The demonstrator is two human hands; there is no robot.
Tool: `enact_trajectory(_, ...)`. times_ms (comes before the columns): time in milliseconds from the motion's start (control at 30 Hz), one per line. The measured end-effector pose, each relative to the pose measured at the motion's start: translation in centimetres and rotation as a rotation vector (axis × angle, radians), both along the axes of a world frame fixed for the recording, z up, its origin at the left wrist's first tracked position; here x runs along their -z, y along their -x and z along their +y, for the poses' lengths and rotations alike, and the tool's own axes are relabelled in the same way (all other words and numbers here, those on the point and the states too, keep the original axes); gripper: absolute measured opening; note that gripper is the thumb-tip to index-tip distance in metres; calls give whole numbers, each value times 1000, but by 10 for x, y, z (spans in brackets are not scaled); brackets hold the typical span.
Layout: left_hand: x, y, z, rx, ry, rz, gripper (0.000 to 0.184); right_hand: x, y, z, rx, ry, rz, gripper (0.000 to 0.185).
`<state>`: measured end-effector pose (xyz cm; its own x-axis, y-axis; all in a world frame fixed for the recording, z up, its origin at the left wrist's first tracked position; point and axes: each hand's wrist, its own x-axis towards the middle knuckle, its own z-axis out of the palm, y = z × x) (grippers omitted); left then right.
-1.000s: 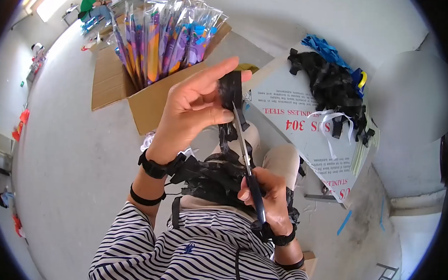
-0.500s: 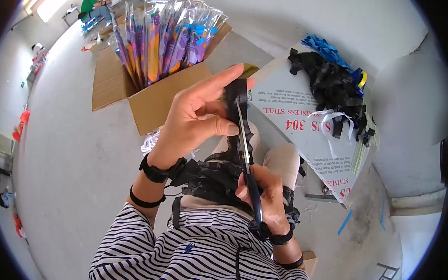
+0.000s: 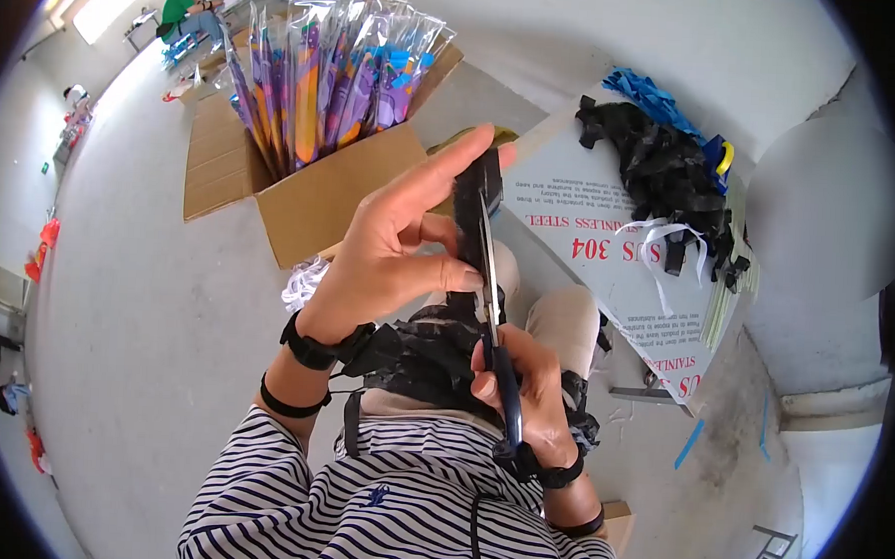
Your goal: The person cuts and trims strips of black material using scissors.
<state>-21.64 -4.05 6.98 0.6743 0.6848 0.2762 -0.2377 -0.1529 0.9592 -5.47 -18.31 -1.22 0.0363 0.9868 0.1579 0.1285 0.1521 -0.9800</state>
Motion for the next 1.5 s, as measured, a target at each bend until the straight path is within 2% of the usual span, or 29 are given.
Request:
enact_trajectory(333, 1, -3, -5, 26, -16, -18, 100, 1, 5, -2, 45, 52, 101, 56)
enact_trajectory(500, 1, -3, -5, 22, -24, -10, 101, -8, 7, -4, 60, 91, 198, 42)
enact_trajectory(733, 2, 0, -4, 38, 10, -24, 101, -2, 3, -5, 57, 57, 135, 36)
enact_trajectory(800, 8, 1, 3, 24, -116, -33, 98, -5, 3, -5, 45, 94, 145, 33)
enact_trajectory(833, 12, 2, 8, 26, -147, -66, 90, -2, 3, -5, 59, 68, 93, 31)
enact_trajectory(900, 9, -1, 9, 4, -57, -139, 80, -14, 9, -7, 113, 149, 226, 36)
enact_trajectory(933, 7, -2, 7, -30, -44, -135, 69, -9, 12, -5, 132, 83, 200, 36)
enact_trajectory(1000, 1, 3, 7, -63, -55, -43, 63, -19, 13, -6, 105, 150, 288, 36)
enact_trajectory(1033, 5, 1, 8, -37, -21, -125, 60, -14, 12, -6, 104, 150, 297, 36)
enact_trajectory(1100, 9, -2, 8, -32, 0, -183, 63, -14, 11, -6, 108, 147, 240, 37)
enact_trajectory(1233, 9, -4, -1, 8, 50, -239, 63, -19, 14, -4, 110, 117, 306, 36)
enact_trajectory(1333, 12, 0, 0, 30, -9, -168, 63, -19, 14, -4, 108, 98, 309, 35)
enact_trajectory(1500, 7, -2, -2, 26, 30, -241, 61, -24, 15, -4, 100, 94, 303, 35)
